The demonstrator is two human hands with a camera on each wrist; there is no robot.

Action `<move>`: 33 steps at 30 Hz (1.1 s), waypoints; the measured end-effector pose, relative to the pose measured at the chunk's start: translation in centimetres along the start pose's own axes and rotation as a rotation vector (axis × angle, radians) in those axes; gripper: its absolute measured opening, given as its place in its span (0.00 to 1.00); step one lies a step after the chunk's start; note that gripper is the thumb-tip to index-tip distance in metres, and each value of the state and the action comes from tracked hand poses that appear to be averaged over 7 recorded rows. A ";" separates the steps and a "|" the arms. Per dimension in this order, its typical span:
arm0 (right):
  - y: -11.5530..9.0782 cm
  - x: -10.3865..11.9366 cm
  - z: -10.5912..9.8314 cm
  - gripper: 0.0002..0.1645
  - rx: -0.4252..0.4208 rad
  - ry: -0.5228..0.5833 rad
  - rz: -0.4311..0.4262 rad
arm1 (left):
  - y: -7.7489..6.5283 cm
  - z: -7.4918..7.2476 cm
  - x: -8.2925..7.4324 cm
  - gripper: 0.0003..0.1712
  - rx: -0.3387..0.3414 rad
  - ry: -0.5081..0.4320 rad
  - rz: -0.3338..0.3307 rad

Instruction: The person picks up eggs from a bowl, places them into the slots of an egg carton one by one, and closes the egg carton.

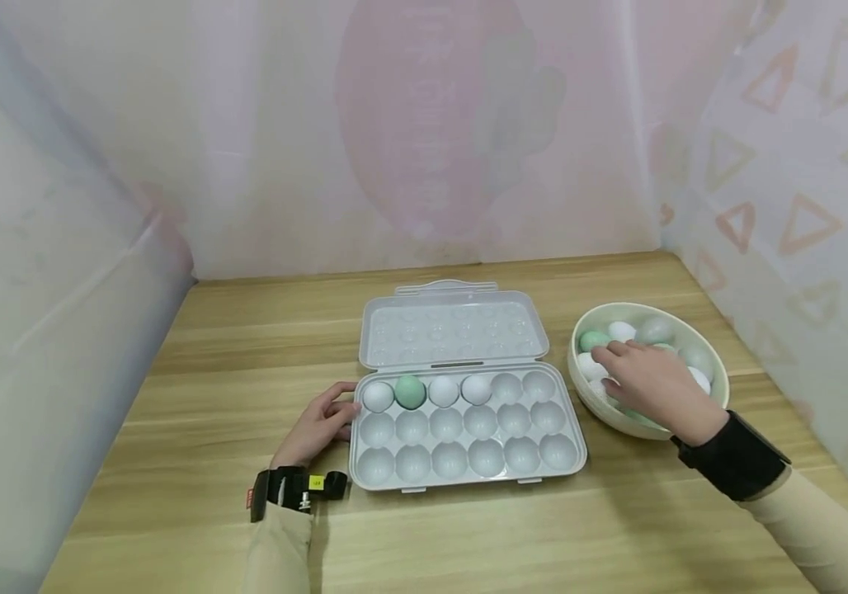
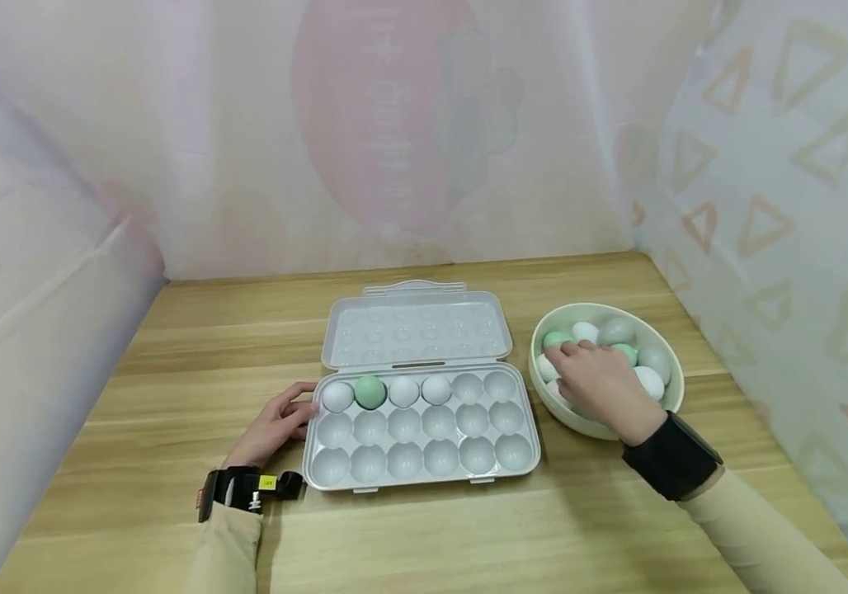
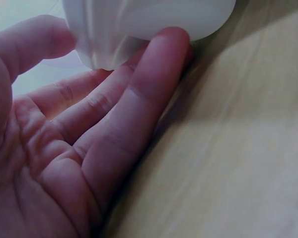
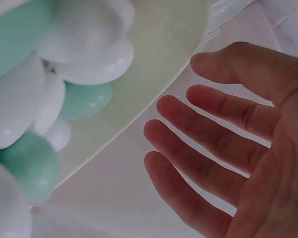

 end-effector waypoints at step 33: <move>-5.5 -5.0 0.0 0.20 -0.098 0.009 0.243 | -0.5 0.4 -1.3 0.23 0.002 0.005 -0.001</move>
Point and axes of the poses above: each hand's wrist, its own y-axis towards the middle knuckle, its own z-axis out of the palm, x = y × z, the point moved 7 cm from there along y, towards the middle knuckle
